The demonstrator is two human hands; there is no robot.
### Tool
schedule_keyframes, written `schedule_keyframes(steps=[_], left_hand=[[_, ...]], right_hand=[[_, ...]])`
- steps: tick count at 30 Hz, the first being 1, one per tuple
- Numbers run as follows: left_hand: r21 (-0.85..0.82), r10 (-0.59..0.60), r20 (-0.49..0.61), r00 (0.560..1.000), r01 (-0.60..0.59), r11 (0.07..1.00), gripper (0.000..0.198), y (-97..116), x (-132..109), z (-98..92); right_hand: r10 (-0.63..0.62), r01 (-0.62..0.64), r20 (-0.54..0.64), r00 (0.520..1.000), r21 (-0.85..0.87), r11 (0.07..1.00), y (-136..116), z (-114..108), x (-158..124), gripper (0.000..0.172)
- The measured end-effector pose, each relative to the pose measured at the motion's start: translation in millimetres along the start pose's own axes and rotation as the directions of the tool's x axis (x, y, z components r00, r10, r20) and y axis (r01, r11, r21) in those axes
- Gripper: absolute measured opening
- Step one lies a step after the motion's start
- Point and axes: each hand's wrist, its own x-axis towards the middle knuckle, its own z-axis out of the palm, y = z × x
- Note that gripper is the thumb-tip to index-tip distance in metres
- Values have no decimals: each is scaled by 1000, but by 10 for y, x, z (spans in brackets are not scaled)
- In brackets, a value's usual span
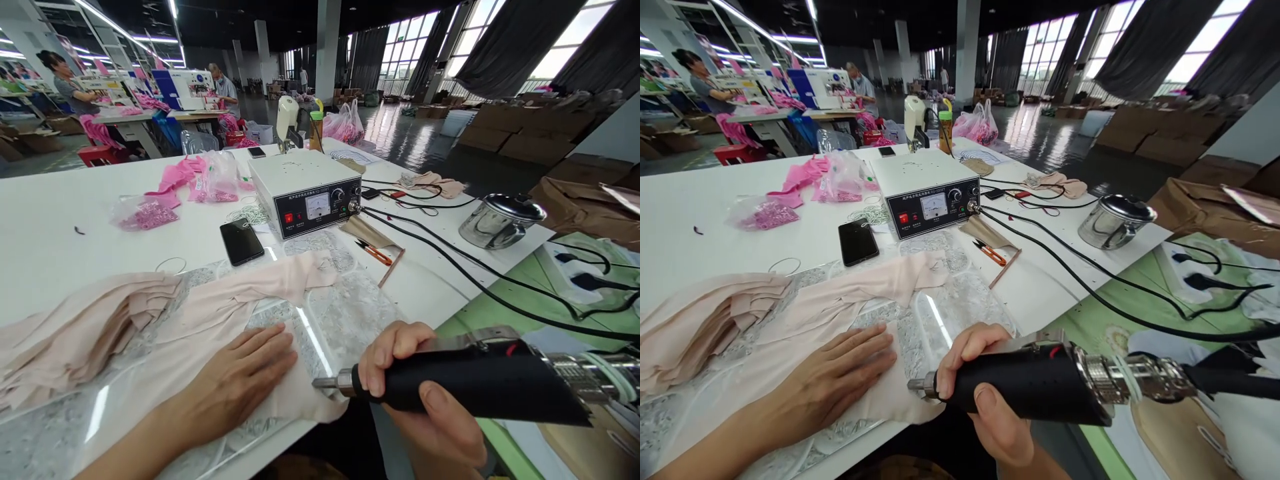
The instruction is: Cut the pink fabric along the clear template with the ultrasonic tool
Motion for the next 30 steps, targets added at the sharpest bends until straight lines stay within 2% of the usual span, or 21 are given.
schedule_keyframes(steps=[7, 15, 30], left_hand=[[-64, 28, 68, 997, -24, 998, 34, -14, -9, -16], [-132, -1, 126, 992, 17, 991, 39, 5, -27, -52], [-168, -40, 36, 999, 46, 985, 28, 92, 47, -85]], right_hand=[[8, -7, 22, 1000, -51, 999, -20, -22, -9, 18], [9, -8, 12, 1000, -66, 998, -59, 16, 19, 18], [-26, 25, -14, 1000, -77, 997, 141, 65, 74, 18]])
